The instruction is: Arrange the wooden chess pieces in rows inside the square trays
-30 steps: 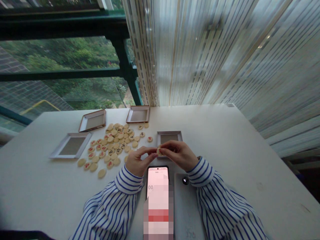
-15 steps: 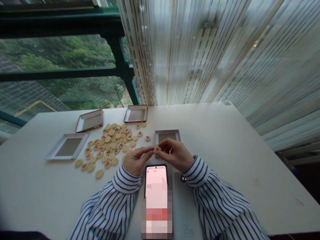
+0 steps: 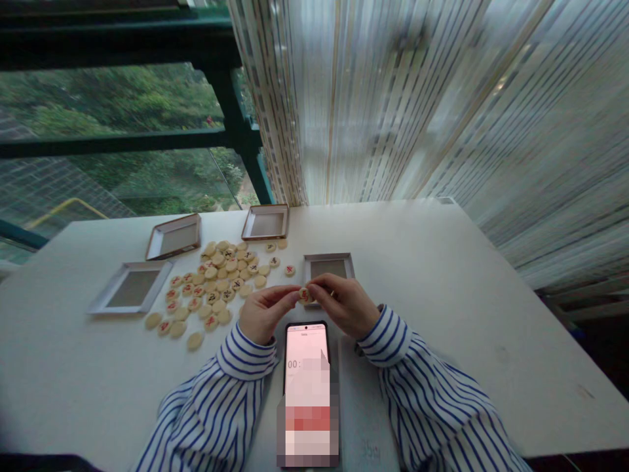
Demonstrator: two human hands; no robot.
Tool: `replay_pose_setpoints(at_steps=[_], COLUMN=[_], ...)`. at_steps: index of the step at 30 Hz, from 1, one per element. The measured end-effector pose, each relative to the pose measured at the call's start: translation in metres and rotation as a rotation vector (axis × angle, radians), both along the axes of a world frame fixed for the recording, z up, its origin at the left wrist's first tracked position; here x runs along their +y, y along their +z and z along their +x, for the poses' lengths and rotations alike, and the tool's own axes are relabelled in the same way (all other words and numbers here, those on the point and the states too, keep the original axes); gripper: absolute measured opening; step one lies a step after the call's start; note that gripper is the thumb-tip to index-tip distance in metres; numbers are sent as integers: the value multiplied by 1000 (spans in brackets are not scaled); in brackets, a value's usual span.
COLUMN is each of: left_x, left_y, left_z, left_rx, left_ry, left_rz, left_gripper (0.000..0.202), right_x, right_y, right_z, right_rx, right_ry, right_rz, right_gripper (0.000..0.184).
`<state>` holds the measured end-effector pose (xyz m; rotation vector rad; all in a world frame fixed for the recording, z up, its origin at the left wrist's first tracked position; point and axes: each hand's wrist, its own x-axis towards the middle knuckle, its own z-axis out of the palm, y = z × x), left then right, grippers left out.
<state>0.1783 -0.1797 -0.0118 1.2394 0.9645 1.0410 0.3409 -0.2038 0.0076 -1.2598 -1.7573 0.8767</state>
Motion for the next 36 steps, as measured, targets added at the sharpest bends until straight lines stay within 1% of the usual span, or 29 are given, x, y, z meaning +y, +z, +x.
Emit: replay_pose_setpoints(at_steps=[3, 6, 8, 15, 18, 21, 25, 28, 32, 36], left_x=[2, 4, 4, 3, 3, 4, 5, 5, 5, 5], left_y=[1, 0, 0, 2, 2, 0, -4, -8, -13, -16], left_z=[0, 1, 1, 3, 3, 3, 2, 1, 1, 1], left_rx=[-59, -80, -79, -42, -32, -16, 29, 80, 250, 427], left_ry=[39, 80, 100, 130, 144, 150, 132, 172, 215, 182], left_rz=[-58, -82, -88, -74, -67, -58, -29, 4, 108, 257], left_gripper=[19, 18, 18, 22, 23, 26, 28, 30, 29, 27], right_x=[0, 1, 2, 8, 12, 16, 19, 23, 31, 39], right_y=[2, 3, 3, 7, 10, 16, 24, 27, 28, 29], right_z=[2, 2, 2, 4, 6, 7, 10, 15, 26, 34], right_rx=[-72, -137, -171, -327, -411, -482, -531, -540, -601, -673], right_ry=[39, 34, 45, 63, 99, 145, 169, 176, 181, 167], right_rz=[93, 224, 283, 352, 375, 387, 385, 365, 290, 223], right_gripper=[24, 29, 28, 24, 22, 22, 20, 21, 22, 22])
